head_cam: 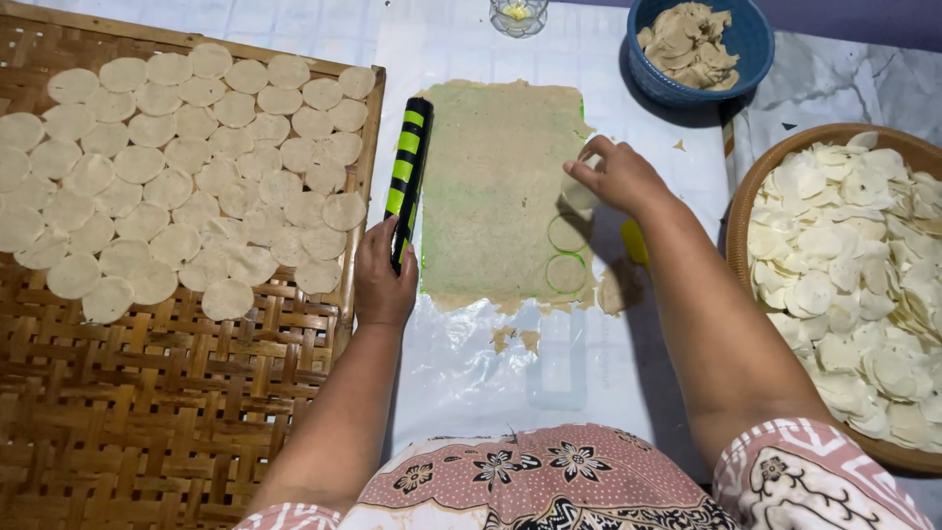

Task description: Rolling out dough and cutting it into small circular pieces for drying.

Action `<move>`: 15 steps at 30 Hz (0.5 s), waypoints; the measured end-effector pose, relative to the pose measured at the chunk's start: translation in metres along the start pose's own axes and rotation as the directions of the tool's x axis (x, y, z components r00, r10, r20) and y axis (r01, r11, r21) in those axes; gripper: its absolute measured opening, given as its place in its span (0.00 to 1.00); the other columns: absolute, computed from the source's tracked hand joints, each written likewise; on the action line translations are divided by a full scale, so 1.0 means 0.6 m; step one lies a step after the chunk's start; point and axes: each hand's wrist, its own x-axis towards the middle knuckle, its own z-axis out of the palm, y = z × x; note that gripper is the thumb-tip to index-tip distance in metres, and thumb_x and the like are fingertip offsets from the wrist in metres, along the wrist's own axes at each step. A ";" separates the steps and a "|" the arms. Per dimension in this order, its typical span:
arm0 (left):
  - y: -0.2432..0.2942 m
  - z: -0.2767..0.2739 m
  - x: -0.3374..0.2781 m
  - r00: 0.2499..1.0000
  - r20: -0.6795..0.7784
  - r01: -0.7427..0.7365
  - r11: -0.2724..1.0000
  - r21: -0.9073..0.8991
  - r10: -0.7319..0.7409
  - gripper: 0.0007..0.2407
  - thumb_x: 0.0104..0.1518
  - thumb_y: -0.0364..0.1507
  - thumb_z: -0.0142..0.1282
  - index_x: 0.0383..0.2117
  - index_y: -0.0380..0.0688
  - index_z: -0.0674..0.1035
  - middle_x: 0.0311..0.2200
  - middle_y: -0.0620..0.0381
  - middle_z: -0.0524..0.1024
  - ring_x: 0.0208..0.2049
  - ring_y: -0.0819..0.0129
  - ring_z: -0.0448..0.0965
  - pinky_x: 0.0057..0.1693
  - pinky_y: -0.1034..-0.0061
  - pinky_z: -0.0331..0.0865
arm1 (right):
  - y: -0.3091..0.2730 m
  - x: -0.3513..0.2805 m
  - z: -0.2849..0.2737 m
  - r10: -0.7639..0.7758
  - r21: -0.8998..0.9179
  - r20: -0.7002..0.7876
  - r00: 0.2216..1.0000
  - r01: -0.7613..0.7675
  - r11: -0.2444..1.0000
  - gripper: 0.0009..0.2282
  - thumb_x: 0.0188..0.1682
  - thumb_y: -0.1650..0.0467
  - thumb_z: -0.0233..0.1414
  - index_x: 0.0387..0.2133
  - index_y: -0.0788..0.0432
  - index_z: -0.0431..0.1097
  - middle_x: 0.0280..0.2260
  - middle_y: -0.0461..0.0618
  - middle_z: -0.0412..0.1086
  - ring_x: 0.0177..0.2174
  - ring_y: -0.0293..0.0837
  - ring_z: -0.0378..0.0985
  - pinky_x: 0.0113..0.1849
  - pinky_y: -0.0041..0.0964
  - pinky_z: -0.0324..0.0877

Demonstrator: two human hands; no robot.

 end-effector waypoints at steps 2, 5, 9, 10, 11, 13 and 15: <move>0.004 -0.004 -0.001 1.000 0.010 0.008 1.000 -0.003 -0.008 0.20 0.61 0.29 0.55 0.61 0.48 0.71 0.52 0.49 0.70 0.56 0.48 0.74 0.60 0.55 0.70 | -0.002 0.007 0.004 0.001 -0.017 -0.003 1.000 -0.001 1.000 0.19 0.55 0.52 0.50 0.48 0.51 0.69 0.46 0.66 0.70 0.47 0.73 0.76 0.46 0.63 0.69; 0.006 -0.005 0.003 1.000 0.020 0.023 1.000 -0.004 -0.023 0.20 0.62 0.29 0.55 0.61 0.48 0.71 0.52 0.48 0.70 0.56 0.48 0.74 0.60 0.55 0.69 | -0.009 0.016 0.012 -0.002 -0.032 0.000 1.000 0.002 0.999 0.18 0.54 0.52 0.50 0.48 0.50 0.69 0.47 0.65 0.69 0.47 0.72 0.75 0.46 0.62 0.70; 0.003 -0.003 0.001 0.999 0.028 0.036 0.999 -0.003 -0.036 0.20 0.62 0.30 0.55 0.61 0.48 0.72 0.52 0.48 0.70 0.57 0.48 0.73 0.60 0.55 0.69 | -0.021 0.015 0.025 0.019 -0.065 0.038 0.999 -0.016 0.998 0.18 0.54 0.52 0.50 0.49 0.48 0.69 0.49 0.65 0.68 0.48 0.71 0.75 0.47 0.61 0.70; 0.002 -0.004 0.001 0.999 0.028 0.037 0.999 -0.001 -0.037 0.20 0.62 0.30 0.55 0.61 0.48 0.72 0.52 0.48 0.70 0.57 0.48 0.73 0.60 0.55 0.69 | -0.020 0.018 0.033 0.017 -0.064 0.040 0.999 -0.014 0.998 0.18 0.54 0.52 0.50 0.49 0.48 0.69 0.49 0.65 0.68 0.48 0.71 0.75 0.47 0.61 0.70; 0.003 -0.004 0.001 0.998 0.034 0.043 0.999 -0.001 -0.043 0.20 0.61 0.30 0.55 0.61 0.49 0.72 0.52 0.48 0.70 0.57 0.48 0.73 0.60 0.55 0.69 | -0.017 0.020 0.040 0.042 -0.087 0.054 0.998 -0.037 0.996 0.19 0.53 0.51 0.50 0.49 0.46 0.69 0.50 0.64 0.66 0.49 0.71 0.75 0.48 0.62 0.70; 0.003 -0.004 0.002 0.998 0.039 0.051 0.999 0.001 -0.051 0.20 0.61 0.30 0.56 0.61 0.49 0.71 0.52 0.48 0.70 0.57 0.48 0.73 0.61 0.55 0.69 | -0.011 0.026 0.057 0.066 -0.111 0.069 0.995 -0.058 0.992 0.19 0.53 0.49 0.49 0.49 0.44 0.68 0.52 0.63 0.65 0.49 0.71 0.75 0.48 0.63 0.70; 0.005 -0.006 0.000 0.998 0.049 0.050 0.999 0.000 -0.050 0.20 0.62 0.30 0.55 0.61 0.49 0.71 0.52 0.48 0.70 0.57 0.47 0.73 0.60 0.54 0.69 | 0.000 0.028 0.077 0.080 -0.068 0.061 0.995 -0.076 0.995 0.20 0.54 0.48 0.45 0.49 0.45 0.64 0.54 0.63 0.61 0.48 0.74 0.75 0.47 0.65 0.70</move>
